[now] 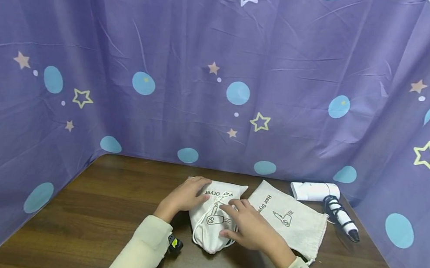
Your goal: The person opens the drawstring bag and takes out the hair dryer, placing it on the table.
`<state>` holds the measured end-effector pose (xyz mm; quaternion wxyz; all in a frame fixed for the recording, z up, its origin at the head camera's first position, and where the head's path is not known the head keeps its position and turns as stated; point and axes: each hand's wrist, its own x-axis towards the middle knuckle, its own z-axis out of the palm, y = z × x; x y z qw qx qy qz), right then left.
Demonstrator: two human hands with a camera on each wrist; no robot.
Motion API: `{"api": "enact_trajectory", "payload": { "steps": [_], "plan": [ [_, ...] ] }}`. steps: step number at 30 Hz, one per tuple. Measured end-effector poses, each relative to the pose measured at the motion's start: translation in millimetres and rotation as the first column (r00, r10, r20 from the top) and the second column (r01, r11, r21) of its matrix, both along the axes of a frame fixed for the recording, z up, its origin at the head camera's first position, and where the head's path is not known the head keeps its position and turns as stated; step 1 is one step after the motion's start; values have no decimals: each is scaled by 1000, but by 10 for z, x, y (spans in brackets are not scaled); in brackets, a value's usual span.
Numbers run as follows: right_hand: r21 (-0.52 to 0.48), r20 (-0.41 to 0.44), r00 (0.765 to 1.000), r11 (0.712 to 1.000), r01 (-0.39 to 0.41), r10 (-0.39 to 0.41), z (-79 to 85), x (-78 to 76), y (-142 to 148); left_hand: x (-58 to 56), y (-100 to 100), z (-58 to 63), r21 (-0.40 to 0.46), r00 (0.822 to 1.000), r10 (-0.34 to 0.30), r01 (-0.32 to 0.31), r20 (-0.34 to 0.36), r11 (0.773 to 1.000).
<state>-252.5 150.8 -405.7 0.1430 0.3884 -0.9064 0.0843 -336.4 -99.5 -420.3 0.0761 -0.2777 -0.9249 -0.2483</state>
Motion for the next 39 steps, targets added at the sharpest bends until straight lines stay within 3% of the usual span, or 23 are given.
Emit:
{"api": "enact_trajectory", "payload": {
  "steps": [12, 22, 33, 39],
  "plan": [
    [118, 99, 995, 993, 1, -13, -71, 118, -96, -4, 12, -14, 9, 1000, -2, 2, -3, 1000],
    [194, 19, 1000, 981, 19, -23, -132, 152, -162, -17, 28, -47, 9, 999, 1, 0, -44, 1000],
    [233, -56, 996, 969, 87, -75, -149, 183, -215, 13, 27, -21, 16, 999, 5, -5, -41, 1000],
    [244, -116, 991, 965, 91, -64, -152, 187, -228, 20, 22, -9, 16, 999, 14, -13, -40, 1000]
  ]
}}
